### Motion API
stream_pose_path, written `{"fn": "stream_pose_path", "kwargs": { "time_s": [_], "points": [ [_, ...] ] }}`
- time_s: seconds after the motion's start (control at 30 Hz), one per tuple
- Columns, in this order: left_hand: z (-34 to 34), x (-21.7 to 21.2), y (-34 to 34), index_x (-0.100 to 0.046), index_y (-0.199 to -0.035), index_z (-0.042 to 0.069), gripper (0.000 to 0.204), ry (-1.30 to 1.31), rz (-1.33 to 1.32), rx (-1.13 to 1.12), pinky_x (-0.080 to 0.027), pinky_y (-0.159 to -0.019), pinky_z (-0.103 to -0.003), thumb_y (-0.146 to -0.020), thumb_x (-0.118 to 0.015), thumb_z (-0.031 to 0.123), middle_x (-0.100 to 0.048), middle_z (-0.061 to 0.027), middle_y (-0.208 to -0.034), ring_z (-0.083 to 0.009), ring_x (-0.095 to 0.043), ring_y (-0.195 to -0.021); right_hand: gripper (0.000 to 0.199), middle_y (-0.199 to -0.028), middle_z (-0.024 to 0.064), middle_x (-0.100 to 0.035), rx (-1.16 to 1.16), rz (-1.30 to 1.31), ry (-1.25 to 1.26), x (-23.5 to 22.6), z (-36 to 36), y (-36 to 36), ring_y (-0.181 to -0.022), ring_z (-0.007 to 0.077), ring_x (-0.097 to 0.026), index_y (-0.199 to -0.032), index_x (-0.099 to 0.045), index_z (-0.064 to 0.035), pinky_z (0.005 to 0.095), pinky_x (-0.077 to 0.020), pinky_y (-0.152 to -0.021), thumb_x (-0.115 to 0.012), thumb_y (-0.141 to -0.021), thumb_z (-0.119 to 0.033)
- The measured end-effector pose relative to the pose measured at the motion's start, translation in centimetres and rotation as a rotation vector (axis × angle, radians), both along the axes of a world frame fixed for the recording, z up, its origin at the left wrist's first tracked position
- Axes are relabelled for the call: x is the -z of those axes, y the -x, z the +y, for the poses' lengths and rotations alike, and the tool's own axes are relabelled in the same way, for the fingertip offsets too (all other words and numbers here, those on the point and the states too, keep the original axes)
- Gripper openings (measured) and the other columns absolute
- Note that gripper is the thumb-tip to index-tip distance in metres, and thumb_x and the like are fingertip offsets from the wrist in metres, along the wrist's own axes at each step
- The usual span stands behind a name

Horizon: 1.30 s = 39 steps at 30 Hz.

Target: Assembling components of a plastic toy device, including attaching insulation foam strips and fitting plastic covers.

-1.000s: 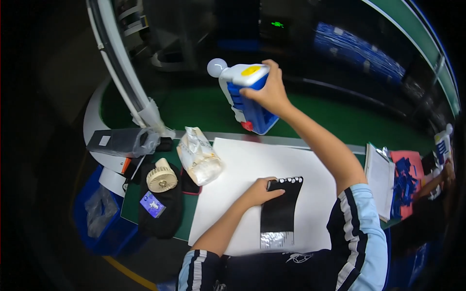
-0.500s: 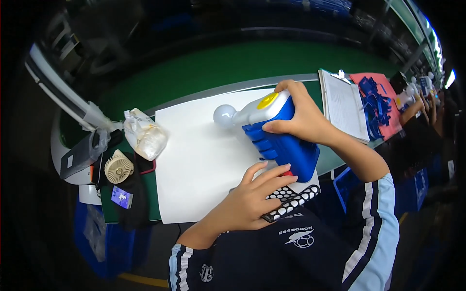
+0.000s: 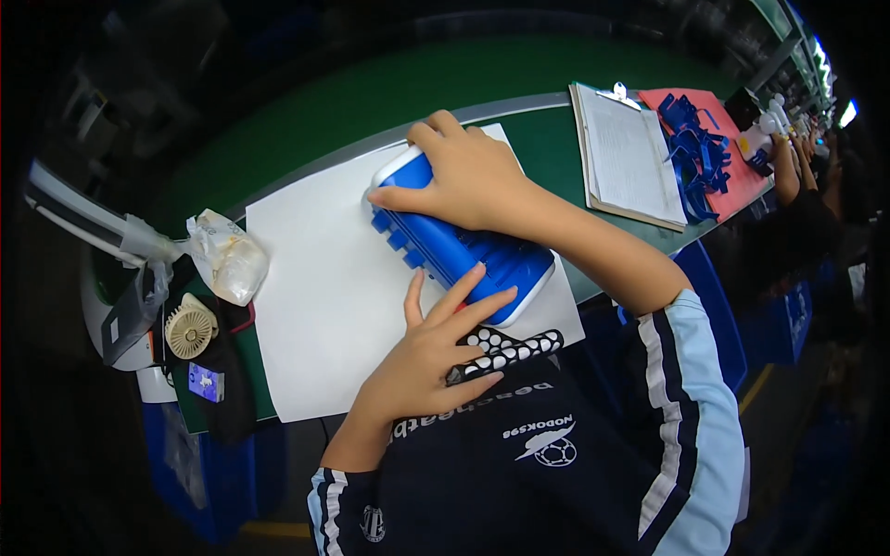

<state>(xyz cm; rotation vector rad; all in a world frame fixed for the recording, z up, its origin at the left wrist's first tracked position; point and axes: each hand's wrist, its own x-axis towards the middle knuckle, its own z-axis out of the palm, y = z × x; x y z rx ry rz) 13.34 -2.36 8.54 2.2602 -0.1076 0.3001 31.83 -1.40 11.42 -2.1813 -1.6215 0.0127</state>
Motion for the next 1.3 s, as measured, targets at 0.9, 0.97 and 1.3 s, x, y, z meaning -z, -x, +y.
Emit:
{"fn": "stream_pose_path", "kwargs": {
  "time_s": [0.9,0.97,1.3],
  "points": [
    [-1.1,2.0,0.2,-0.070,-0.084,0.014,0.018,-0.020,0.023,-0.208,0.007,-0.101,-0.055,-0.078,-0.060,0.027,-0.052,0.0063,-0.124,-0.0206,-0.029,-0.128,0.020,-0.091,0.0128,-0.050,-0.525,0.410,-0.330,3.2,-14.7,3.3,-0.076,0.0246,-0.055,-0.085,-0.055,-0.0004,0.0313,-0.0462,-0.063,-0.067,-0.069,-0.002],
    [-1.1,2.0,0.3,-0.070,-0.083,0.014,0.018,-0.019,0.021,-0.209,0.006,-0.101,-0.054,-0.078,-0.060,0.027,-0.052,0.0063,-0.123,-0.0204,-0.029,-0.128,0.018,-0.092,0.0131,-0.051,-0.547,0.435,-0.340,3.2,-14.8,3.3,-0.077,0.0239,-0.055,-0.083,-0.056,-0.0003,0.0296,-0.0460,-0.063,-0.067,-0.069,-0.002],
    [-1.1,2.2,0.3,-0.070,-0.071,0.009,0.020,-0.005,0.020,-0.207,0.004,-0.102,-0.053,-0.073,-0.064,0.028,-0.053,0.0067,-0.122,-0.0204,-0.029,-0.128,0.004,-0.108,0.0125,-0.048,0.035,0.993,-0.425,5.4,-14.6,-2.0,-0.100,0.0196,-0.050,-0.073,-0.056,-0.0004,0.0294,-0.0415,-0.083,-0.061,-0.074,-0.001]
  ]
}}
